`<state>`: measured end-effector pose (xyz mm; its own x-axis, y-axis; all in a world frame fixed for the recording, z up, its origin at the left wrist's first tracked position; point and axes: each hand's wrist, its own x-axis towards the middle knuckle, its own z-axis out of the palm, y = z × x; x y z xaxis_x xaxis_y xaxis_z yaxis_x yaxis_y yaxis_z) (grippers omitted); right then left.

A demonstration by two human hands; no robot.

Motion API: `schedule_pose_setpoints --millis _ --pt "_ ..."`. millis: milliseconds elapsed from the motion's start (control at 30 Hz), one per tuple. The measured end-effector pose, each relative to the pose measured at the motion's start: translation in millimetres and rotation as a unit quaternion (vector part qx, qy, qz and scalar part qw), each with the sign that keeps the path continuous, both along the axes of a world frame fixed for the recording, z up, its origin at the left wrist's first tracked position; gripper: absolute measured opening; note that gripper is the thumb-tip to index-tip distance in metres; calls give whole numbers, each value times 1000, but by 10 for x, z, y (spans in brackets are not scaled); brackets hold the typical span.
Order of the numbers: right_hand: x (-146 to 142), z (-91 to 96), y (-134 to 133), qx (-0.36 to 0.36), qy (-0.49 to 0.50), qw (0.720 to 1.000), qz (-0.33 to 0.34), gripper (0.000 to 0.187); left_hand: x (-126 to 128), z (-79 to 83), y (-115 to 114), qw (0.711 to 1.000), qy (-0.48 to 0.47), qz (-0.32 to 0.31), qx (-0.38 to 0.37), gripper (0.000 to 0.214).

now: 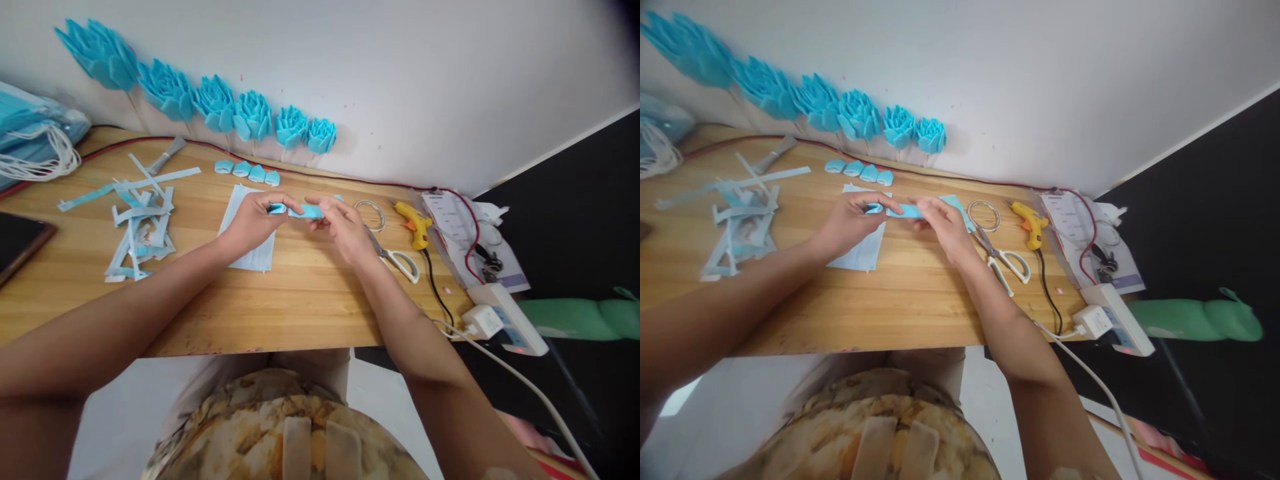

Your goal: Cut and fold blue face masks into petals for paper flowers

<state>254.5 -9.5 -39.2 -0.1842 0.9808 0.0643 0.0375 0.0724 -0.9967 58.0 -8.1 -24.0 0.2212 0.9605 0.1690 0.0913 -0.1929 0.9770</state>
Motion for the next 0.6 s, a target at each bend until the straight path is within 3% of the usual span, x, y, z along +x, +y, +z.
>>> schedule_pose_setpoints --millis 233,400,600 --pt "-18 -11 -8 65 -89 993 -50 28 -8 -9 48 995 -54 9 -89 19" --pt "-39 10 -48 105 -129 985 -54 22 9 -11 40 998 62 -20 -4 23" --pt "-41 26 -43 89 -104 990 -42 32 -4 -18 20 989 118 -89 10 36"
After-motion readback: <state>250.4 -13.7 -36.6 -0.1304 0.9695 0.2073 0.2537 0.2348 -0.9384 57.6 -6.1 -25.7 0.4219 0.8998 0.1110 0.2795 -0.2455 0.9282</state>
